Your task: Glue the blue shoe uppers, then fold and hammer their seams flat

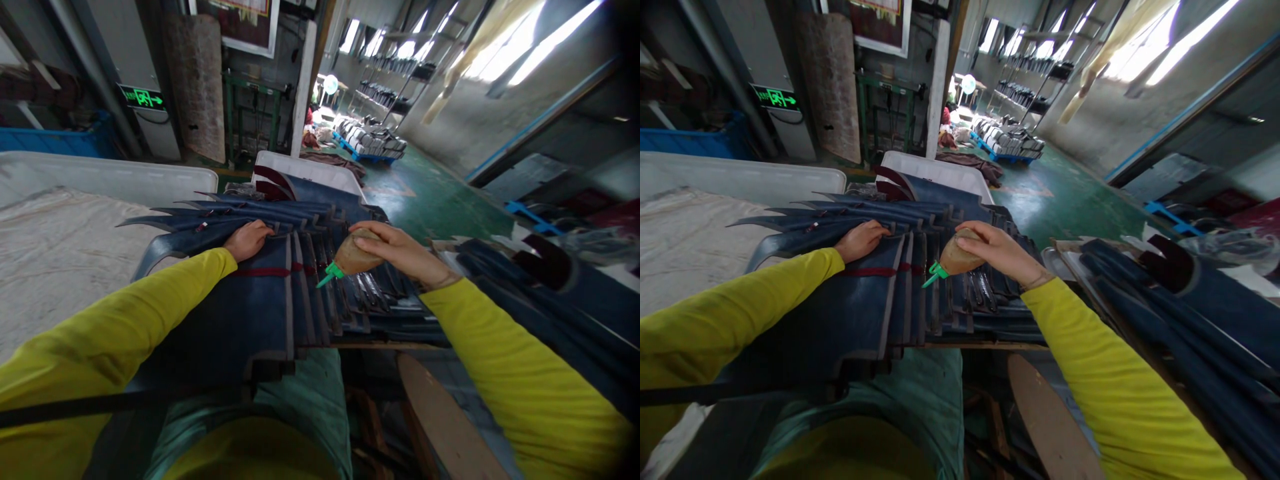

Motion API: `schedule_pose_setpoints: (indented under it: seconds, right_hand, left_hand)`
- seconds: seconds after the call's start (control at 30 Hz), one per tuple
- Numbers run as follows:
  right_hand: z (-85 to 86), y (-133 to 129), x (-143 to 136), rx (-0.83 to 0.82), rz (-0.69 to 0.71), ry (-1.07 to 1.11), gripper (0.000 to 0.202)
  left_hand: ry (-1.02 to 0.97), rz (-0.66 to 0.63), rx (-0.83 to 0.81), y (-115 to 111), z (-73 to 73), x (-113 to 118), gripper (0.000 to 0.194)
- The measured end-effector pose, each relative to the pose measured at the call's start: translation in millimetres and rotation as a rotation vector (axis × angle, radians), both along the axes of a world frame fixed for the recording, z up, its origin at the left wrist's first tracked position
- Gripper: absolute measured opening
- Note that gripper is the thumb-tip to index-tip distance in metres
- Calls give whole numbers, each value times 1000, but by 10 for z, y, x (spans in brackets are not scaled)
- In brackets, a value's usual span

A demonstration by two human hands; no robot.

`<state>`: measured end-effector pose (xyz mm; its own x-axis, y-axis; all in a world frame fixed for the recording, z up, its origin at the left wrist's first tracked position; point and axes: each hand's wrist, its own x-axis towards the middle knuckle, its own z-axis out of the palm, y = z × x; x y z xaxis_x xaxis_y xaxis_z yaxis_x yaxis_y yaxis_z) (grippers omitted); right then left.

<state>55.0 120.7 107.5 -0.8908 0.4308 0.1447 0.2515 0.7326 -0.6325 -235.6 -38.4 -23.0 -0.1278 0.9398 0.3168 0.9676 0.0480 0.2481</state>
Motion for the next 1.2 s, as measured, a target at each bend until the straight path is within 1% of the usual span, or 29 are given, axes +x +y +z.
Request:
schedule_pose_setpoints:
  seconds: [0.17,0.27,0.43,0.63,0.77,1.0,1.2]
  right_hand:
    - [-43,-2,11,19,-75,66,40]
    - [-36,-53,54,-5,-37,38,40]
    - [38,-199,172,-53,59,-46,41]
    - [49,-254,249,-27,36,-24,41]
    - [54,-319,323,-69,71,-64,40]
    - [80,-425,416,-77,63,-65,39]
    - [102,-509,467,-67,105,-83,38]
  left_hand:
    - [0,2,0,-6,8,8,37]
    - [4,0,4,-6,2,3,38]
    - [16,-14,15,2,-13,-7,38]
    - [22,-13,13,14,-18,-13,40]
    - [25,-12,17,19,-26,-17,40]
    - [20,-14,10,11,-2,-4,40]
    - [13,-4,-3,12,4,0,40]
